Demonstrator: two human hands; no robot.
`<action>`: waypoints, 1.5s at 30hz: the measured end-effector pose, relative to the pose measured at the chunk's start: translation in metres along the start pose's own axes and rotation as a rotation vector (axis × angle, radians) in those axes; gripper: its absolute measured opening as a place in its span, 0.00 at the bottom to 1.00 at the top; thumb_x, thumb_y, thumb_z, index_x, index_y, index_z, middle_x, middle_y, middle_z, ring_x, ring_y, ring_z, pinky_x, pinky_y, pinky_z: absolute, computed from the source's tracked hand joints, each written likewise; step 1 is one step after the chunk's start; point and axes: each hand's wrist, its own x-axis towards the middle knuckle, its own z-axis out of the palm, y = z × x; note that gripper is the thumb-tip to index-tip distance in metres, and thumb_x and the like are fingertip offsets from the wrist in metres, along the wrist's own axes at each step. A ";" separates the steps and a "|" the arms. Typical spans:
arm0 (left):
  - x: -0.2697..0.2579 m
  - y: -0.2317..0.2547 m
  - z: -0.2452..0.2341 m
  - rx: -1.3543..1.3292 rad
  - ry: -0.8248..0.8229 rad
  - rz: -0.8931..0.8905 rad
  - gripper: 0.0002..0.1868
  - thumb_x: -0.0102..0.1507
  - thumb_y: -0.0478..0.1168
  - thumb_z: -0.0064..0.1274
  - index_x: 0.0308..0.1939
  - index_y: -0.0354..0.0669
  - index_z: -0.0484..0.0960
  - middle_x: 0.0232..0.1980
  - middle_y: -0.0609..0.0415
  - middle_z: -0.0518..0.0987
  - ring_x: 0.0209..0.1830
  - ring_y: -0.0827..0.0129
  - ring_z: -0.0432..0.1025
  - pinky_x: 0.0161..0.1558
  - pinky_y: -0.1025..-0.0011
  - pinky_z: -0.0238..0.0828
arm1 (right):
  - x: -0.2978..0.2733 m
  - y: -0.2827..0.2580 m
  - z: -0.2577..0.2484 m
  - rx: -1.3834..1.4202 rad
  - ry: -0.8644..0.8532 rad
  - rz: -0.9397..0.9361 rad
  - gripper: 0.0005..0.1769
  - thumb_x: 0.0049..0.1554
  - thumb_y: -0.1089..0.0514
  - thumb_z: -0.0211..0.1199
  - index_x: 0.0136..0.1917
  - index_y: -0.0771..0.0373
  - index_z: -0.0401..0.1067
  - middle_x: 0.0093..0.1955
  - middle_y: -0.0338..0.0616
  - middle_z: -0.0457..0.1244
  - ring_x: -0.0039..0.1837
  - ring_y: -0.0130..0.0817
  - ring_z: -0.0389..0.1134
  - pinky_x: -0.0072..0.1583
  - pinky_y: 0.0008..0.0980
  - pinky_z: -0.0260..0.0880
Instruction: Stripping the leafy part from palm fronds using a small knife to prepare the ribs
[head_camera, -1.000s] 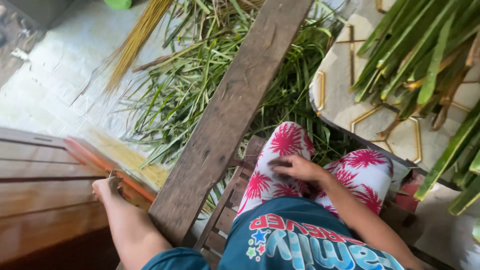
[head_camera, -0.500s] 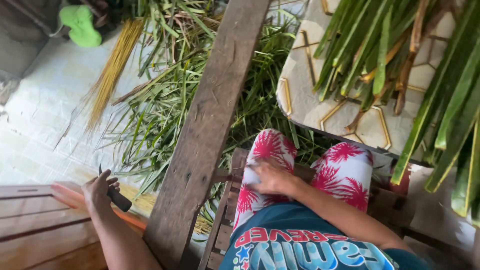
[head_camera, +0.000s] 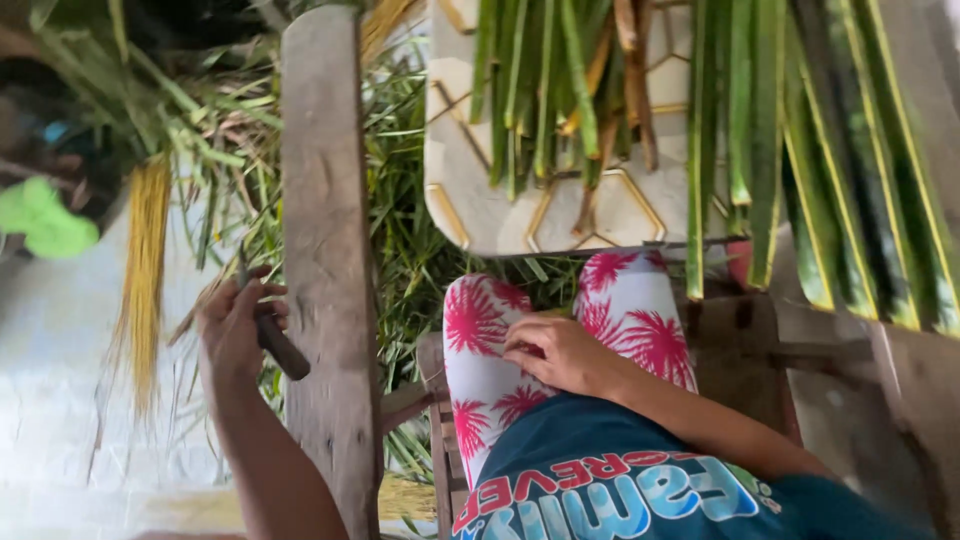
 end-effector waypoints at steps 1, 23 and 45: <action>-0.007 0.018 0.023 -0.065 -0.126 0.038 0.12 0.68 0.36 0.45 0.52 0.34 0.75 0.32 0.50 0.77 0.21 0.72 0.67 0.24 0.79 0.65 | -0.005 -0.007 -0.012 0.034 0.041 -0.005 0.10 0.56 0.57 0.63 0.47 0.65 0.75 0.48 0.47 0.68 0.51 0.40 0.70 0.55 0.37 0.70; 0.007 -0.041 0.162 -0.578 -0.813 -0.303 0.04 0.67 0.38 0.47 0.37 0.46 0.71 0.31 0.49 0.74 0.25 0.65 0.67 0.25 0.70 0.65 | -0.132 -0.014 -0.158 -0.203 1.159 0.324 0.05 0.71 0.80 0.58 0.58 0.79 0.71 0.49 0.59 0.64 0.41 0.37 0.66 0.42 0.26 0.63; 0.015 -0.044 0.168 -0.612 -0.779 -0.259 0.02 0.66 0.37 0.47 0.41 0.42 0.73 0.28 0.46 0.72 0.20 0.64 0.65 0.21 0.69 0.64 | -0.053 0.054 -0.153 -0.850 0.832 0.451 0.11 0.61 0.58 0.76 0.47 0.63 0.75 0.48 0.48 0.66 0.30 0.30 0.64 0.40 0.33 0.65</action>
